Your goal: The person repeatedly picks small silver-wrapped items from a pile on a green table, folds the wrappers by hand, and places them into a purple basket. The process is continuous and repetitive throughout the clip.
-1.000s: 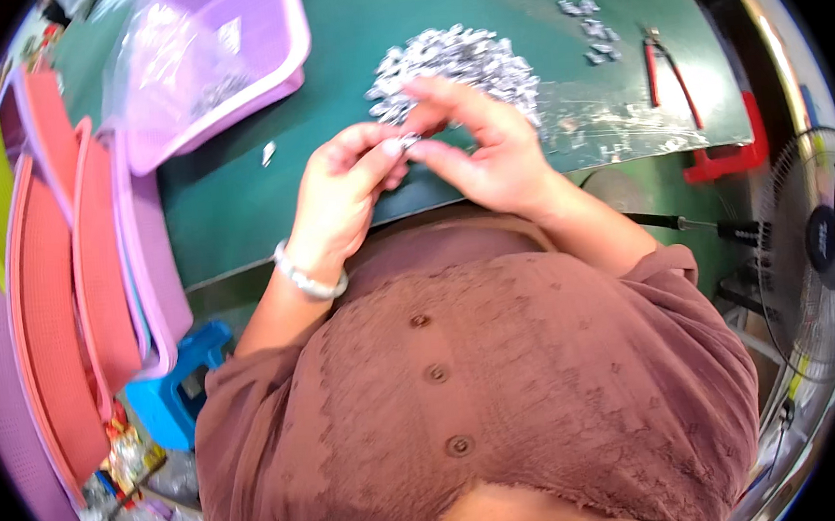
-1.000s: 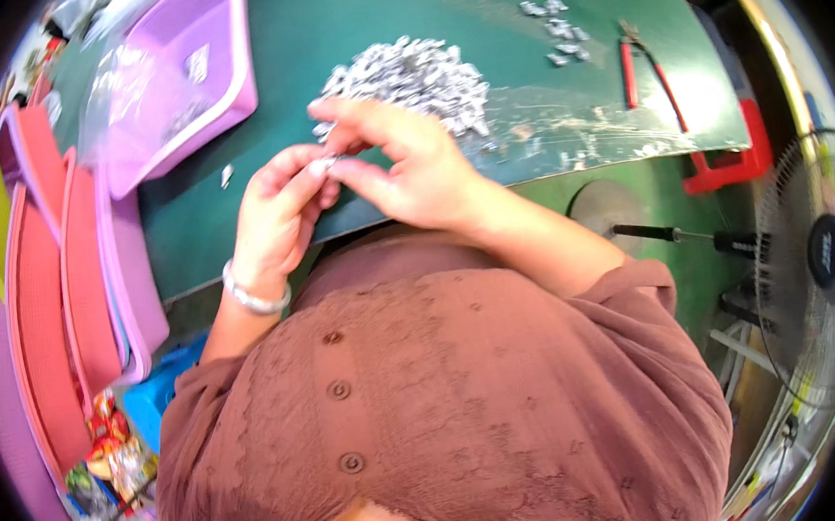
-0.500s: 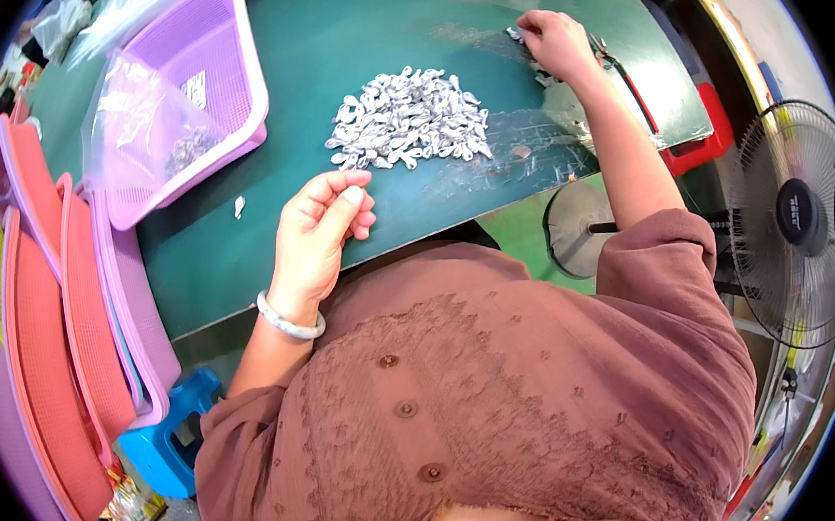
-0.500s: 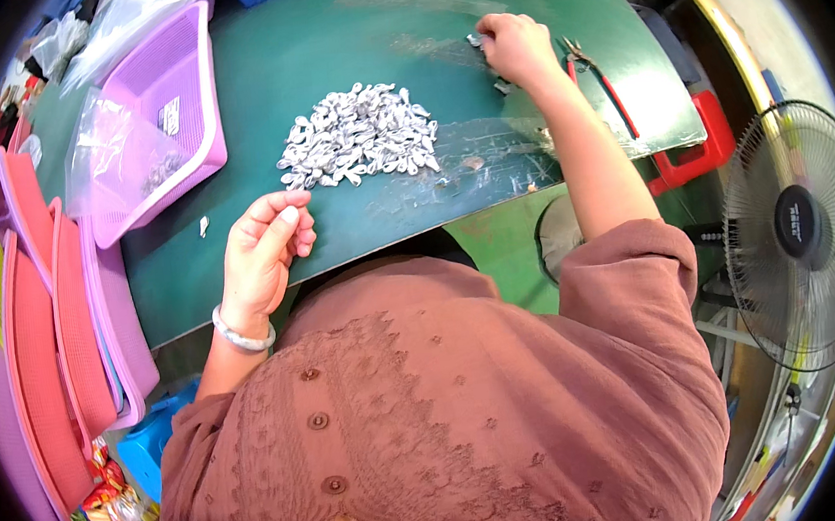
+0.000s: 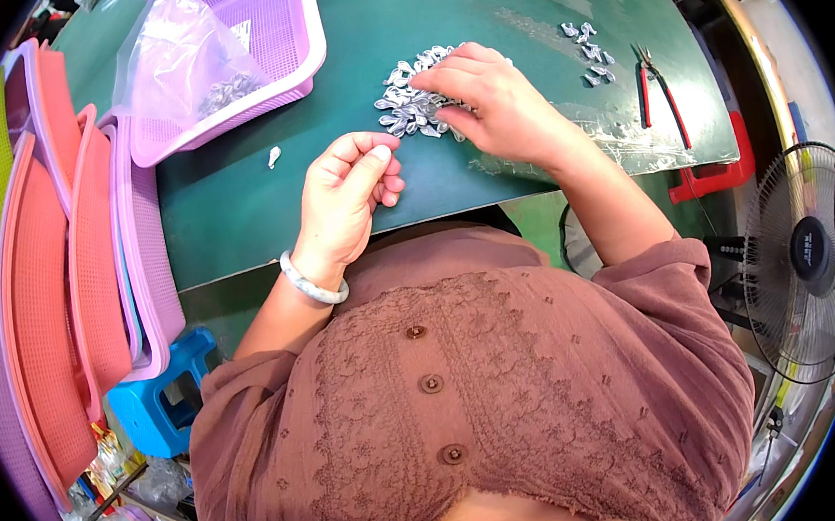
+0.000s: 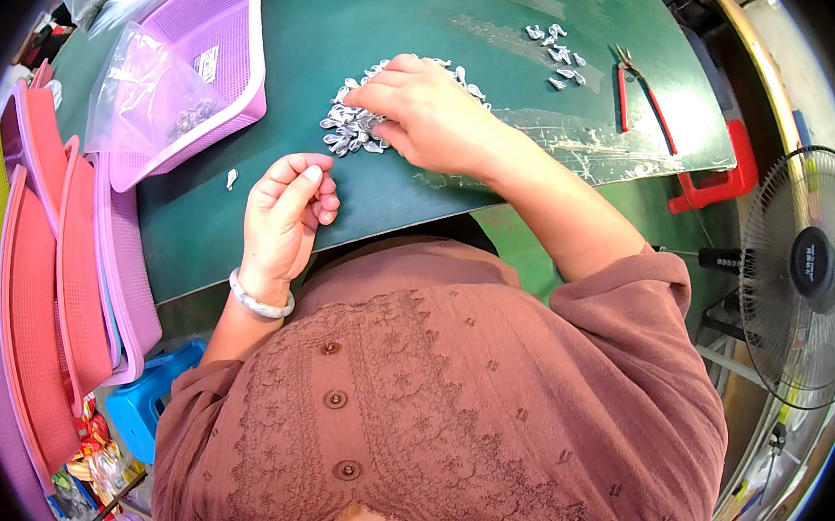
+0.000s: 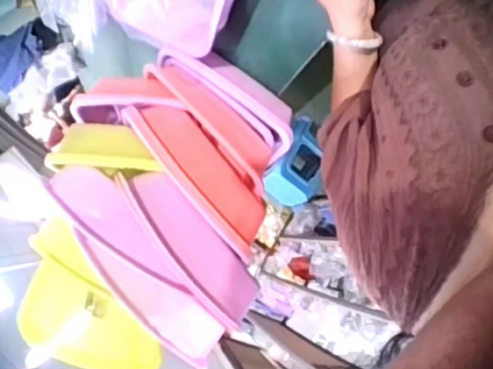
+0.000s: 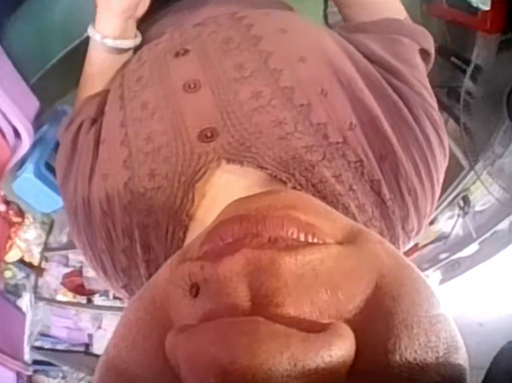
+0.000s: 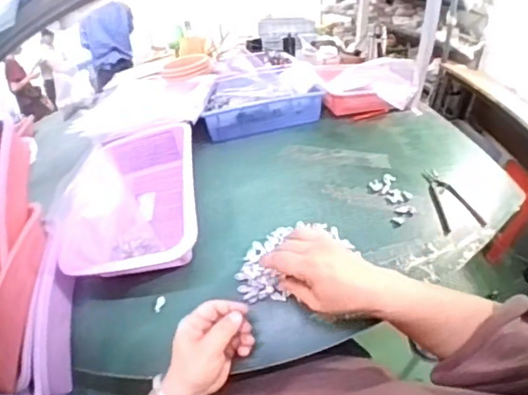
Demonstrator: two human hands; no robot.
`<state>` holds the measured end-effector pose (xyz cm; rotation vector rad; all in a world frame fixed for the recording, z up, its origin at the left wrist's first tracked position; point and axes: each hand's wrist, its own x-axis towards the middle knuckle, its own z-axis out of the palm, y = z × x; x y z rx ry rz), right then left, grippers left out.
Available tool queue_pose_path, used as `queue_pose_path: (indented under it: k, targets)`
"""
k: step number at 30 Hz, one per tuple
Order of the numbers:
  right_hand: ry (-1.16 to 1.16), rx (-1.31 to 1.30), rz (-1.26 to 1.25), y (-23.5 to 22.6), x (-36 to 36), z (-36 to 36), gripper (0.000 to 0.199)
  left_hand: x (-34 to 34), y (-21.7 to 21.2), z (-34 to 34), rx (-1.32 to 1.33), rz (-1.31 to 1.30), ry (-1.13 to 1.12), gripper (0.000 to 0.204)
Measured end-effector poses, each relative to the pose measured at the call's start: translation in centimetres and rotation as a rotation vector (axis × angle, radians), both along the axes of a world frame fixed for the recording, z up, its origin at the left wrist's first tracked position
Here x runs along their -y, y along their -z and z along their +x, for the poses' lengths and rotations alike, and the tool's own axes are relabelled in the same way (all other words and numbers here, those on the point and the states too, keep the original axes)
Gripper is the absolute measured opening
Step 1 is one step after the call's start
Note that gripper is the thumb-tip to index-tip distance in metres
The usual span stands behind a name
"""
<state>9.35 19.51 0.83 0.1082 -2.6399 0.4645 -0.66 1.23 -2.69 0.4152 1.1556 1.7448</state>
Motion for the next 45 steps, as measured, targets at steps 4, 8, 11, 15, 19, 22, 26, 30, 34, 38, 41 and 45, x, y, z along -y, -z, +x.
queue_pose_path:
  k: [4,8,11,15,19,22,26,30,34,38,41,45]
  targets:
    - [-0.003,0.043,-0.012,0.7,0.4,-0.3,0.034,0.0,0.0,-0.1,-0.003,0.005,0.020,0.013]
    - [0.067,0.042,-0.414,1.0,0.7,-0.3,0.030,0.0,-0.2,0.0,-0.023,-0.018,0.028,0.014]
    - [0.033,0.035,-1.032,1.0,1.1,-0.1,0.029,-0.1,-0.3,0.0,-0.053,-0.032,0.050,0.014]
    - [-0.088,0.026,-1.640,1.0,2.0,0.0,0.031,-0.1,-0.7,0.2,-0.054,-0.046,0.044,0.013]
    - [-0.193,0.011,-1.819,2.0,3.1,0.2,0.031,0.1,-1.2,0.5,-0.071,-0.035,0.026,0.013]
    - [-0.224,-0.003,-1.833,2.4,3.8,0.2,0.031,0.1,-1.8,0.7,-0.071,-0.008,0.010,0.012]
    - [-0.221,0.003,-1.835,2.9,4.2,0.0,0.031,0.1,-2.3,0.9,-0.069,0.013,-0.007,0.011]
    - [-0.229,0.009,-1.858,3.0,4.4,0.0,0.030,0.2,-2.4,0.8,-0.087,0.006,-0.001,0.011]
    - [-0.239,0.004,-1.858,3.1,4.5,0.0,0.030,0.3,-2.5,0.9,-0.082,0.004,-0.001,0.011]
    - [-0.203,-0.021,-1.795,2.9,4.6,0.1,0.031,0.4,-2.4,0.8,-0.093,-0.001,-0.008,0.011]
    - [-0.155,-0.047,-1.715,2.9,4.8,0.2,0.031,0.5,-2.2,0.7,-0.086,-0.020,-0.015,0.011]
    - [-0.095,-0.063,-1.571,2.6,5.2,0.4,0.034,0.4,-1.8,0.6,-0.110,-0.009,-0.025,0.011]
